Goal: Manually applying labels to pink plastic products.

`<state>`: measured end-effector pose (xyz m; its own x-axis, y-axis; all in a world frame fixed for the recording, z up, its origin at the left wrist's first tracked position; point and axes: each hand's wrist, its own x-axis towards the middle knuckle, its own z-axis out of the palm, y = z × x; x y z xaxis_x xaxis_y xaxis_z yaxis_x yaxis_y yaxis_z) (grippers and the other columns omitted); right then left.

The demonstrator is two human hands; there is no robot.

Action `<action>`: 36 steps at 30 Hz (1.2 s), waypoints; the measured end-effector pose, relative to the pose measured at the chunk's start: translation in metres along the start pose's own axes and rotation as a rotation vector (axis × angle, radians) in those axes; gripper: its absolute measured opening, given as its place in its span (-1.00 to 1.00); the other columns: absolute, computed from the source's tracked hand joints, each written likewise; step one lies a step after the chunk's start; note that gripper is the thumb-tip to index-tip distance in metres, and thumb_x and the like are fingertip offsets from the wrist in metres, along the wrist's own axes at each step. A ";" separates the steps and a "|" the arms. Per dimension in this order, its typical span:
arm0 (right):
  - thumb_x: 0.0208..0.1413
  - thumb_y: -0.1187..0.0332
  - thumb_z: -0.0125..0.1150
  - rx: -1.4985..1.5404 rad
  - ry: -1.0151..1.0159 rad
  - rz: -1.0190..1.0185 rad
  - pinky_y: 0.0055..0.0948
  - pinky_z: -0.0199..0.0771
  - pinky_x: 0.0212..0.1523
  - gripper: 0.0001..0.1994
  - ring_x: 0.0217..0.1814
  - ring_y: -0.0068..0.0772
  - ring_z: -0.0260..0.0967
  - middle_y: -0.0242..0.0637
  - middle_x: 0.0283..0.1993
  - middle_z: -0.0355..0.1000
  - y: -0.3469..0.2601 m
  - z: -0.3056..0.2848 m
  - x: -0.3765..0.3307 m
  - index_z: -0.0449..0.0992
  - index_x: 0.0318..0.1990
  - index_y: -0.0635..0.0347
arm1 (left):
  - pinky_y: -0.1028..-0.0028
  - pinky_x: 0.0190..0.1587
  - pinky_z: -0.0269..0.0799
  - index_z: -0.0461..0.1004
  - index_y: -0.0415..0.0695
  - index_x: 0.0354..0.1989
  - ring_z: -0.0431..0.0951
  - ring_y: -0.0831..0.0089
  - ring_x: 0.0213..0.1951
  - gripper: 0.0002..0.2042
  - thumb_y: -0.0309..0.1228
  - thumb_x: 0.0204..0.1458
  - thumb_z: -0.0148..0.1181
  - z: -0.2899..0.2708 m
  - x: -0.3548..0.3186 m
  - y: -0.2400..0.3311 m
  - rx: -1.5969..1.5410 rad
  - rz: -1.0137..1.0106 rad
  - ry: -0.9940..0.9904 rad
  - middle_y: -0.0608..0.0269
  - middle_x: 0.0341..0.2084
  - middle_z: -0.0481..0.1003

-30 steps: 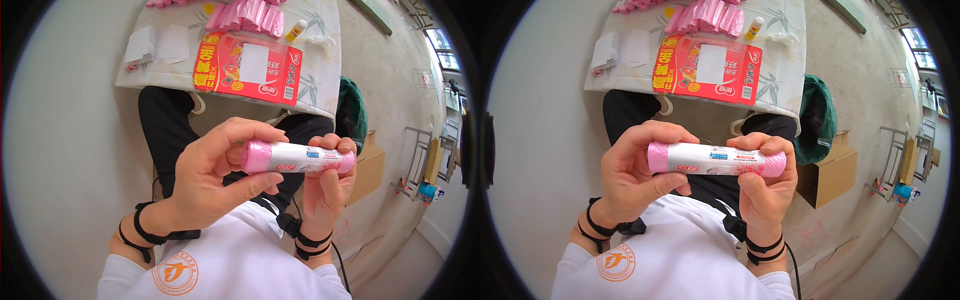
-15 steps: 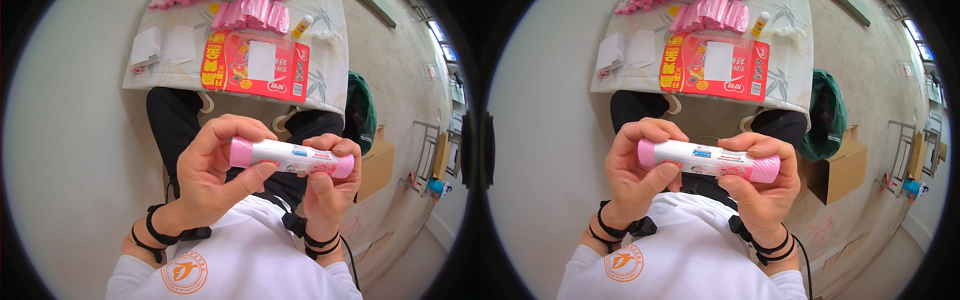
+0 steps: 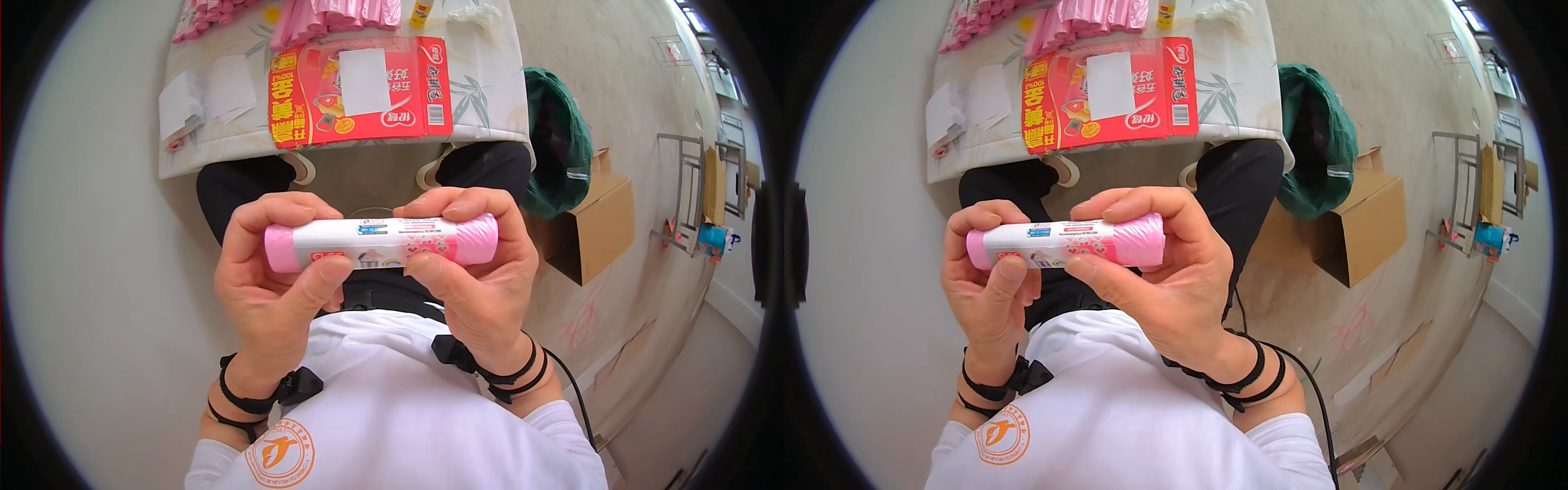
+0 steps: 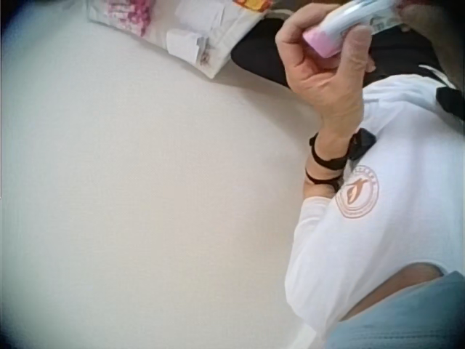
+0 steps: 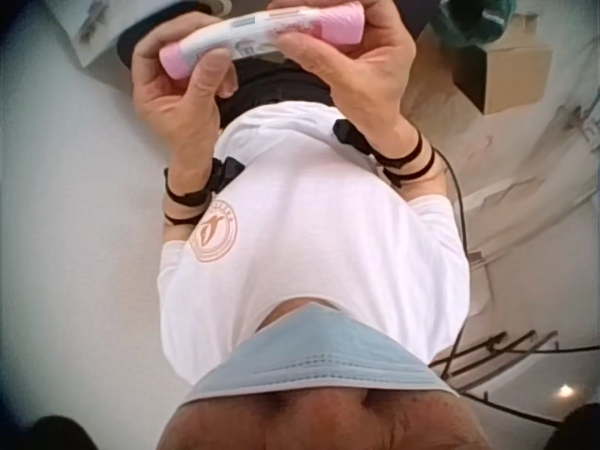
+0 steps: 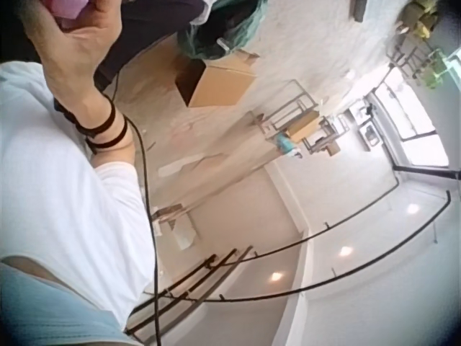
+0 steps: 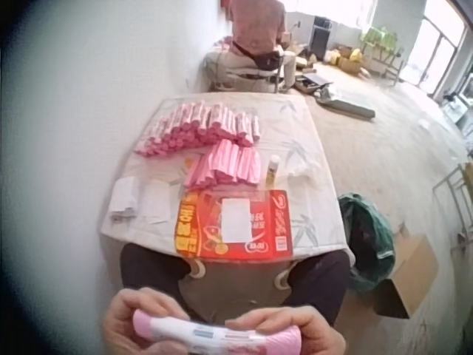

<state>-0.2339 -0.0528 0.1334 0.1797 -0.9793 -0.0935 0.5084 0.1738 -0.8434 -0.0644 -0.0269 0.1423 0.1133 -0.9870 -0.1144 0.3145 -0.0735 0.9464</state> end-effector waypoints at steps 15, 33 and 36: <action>-0.17 0.67 0.35 -0.141 0.017 -0.088 -0.61 0.43 -0.24 -0.72 -0.22 -0.58 0.40 -0.19 -0.20 0.40 0.005 -0.010 -0.002 0.40 -0.30 0.27 | 0.61 -0.26 0.41 0.28 -0.14 -0.20 0.40 0.58 -0.26 -0.60 -0.70 -0.16 0.33 0.014 0.011 -0.017 0.199 0.194 -0.129 0.13 -0.23 0.37; 0.20 0.29 0.04 0.185 0.115 0.093 -0.54 0.42 -0.41 -0.78 -0.35 -0.43 0.41 -0.10 -0.22 0.44 0.015 -0.020 0.005 0.43 -0.27 0.31 | 0.71 -0.53 0.22 0.29 -0.20 -0.21 0.28 0.69 -0.52 -0.90 -0.46 0.21 -0.14 0.011 0.003 -0.030 0.092 0.023 -0.006 0.14 -0.20 0.37; 0.14 0.01 0.03 0.234 -0.043 0.020 -0.32 0.39 -0.07 -0.48 0.02 -0.22 0.31 0.01 0.08 0.29 0.017 -0.015 0.014 0.27 0.08 0.26 | 0.66 -0.53 0.26 0.30 -0.19 -0.21 0.28 0.62 -0.57 -0.80 -0.43 0.25 -0.31 0.007 0.009 -0.025 -0.156 -0.021 0.014 0.05 -0.21 0.37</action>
<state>-0.2348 -0.0650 0.1096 0.2251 -0.9709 -0.0819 0.6846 0.2175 -0.6957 -0.0779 -0.0353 0.1200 0.1180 -0.9833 -0.1388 0.4595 -0.0698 0.8854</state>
